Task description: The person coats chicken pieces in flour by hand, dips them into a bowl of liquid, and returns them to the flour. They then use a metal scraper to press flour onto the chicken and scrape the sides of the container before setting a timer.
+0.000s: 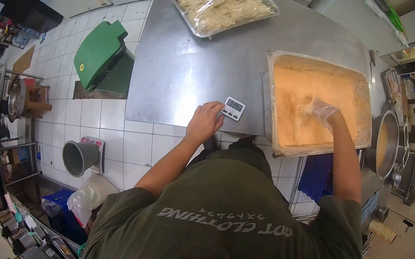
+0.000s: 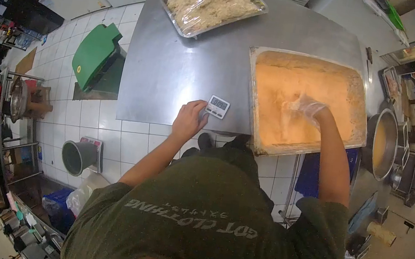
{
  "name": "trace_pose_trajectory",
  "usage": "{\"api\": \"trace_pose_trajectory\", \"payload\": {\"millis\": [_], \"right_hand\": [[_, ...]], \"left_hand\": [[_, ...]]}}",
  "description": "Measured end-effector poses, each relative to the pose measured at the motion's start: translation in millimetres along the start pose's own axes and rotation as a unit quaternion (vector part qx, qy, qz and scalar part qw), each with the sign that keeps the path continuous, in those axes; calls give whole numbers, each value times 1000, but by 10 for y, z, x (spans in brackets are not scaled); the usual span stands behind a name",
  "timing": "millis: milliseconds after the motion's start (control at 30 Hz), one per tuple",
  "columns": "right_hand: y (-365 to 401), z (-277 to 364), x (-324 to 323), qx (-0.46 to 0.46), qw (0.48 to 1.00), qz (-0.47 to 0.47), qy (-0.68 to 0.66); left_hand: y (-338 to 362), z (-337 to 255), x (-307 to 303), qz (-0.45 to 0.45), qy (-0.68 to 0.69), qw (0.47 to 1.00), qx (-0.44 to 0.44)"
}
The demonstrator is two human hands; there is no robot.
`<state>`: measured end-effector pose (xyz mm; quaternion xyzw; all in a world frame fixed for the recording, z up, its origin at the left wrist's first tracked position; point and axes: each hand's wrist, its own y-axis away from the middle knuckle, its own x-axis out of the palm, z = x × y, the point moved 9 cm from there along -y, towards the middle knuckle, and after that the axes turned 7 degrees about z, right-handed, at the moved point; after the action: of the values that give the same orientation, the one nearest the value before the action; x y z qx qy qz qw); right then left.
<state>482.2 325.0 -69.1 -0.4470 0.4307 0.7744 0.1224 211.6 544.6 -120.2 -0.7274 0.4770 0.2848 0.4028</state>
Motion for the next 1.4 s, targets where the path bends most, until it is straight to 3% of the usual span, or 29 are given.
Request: {"api": "trace_pose_trajectory", "payload": {"millis": [33, 167, 300, 367, 467, 567, 667, 767, 800, 867, 967, 1033, 1133, 1233, 1300, 1367, 1400], "right_hand": [[-253, -441, 86, 9, 999, -28, 24], [-765, -803, -15, -17, 989, -136, 54], [-1261, 258, 353, -109, 983, -35, 144], [-1228, 547, 563, -147, 985, 1, 90], [-871, 806, 561, -106, 964, 197, 141], [-625, 726, 321, -197, 952, 158, 172], [-309, 277, -149, -117, 989, 90, -17], [201, 549, -212, -44, 992, 118, -14], [-42, 244, 68, -65, 996, 31, 45], [-560, -129, 706, -105, 984, -53, 135], [-842, -26, 904, -137, 974, -38, 179], [-732, 112, 678, -116, 982, -33, 143], [-590, 344, 467, -239, 950, -1, 201], [-400, -61, 120, -147, 973, 68, 163], [-356, -626, 141, -102, 976, 52, 186], [-537, -1598, 595, -177, 919, -27, 351], [-630, -2193, 1045, -255, 828, -123, 484]], "left_hand": [[3, -7, -9, 1, 0, 1000, -2], [-26, -25, -24, 8, -11, 1000, -4], [-57, -54, -31, 11, -13, 1000, -2], [-52, -42, -18, 9, -4, 1000, -9], [-32, -20, 23, 0, -10, 1000, -3], [-68, -59, -29, 5, -16, 1000, -13], [-64, -72, -13, 8, -35, 999, -2], [-77, -109, -56, 4, -34, 999, -3], [-84, -119, -68, 3, -33, 999, -4], [-87, -114, -72, 5, -32, 999, -8], [-81, -123, -80, -2, -38, 999, 2], [-72, -110, -70, 3, -36, 999, 1], [-92, -91, -53, 13, -29, 999, -9], [-64, -76, -33, 18, -24, 999, -18], [-51, -88, -24, 16, -21, 1000, -15], [-57, -86, -34, 12, -20, 1000, -12], [-65, -88, -36, 11, -17, 1000, -12]]}}
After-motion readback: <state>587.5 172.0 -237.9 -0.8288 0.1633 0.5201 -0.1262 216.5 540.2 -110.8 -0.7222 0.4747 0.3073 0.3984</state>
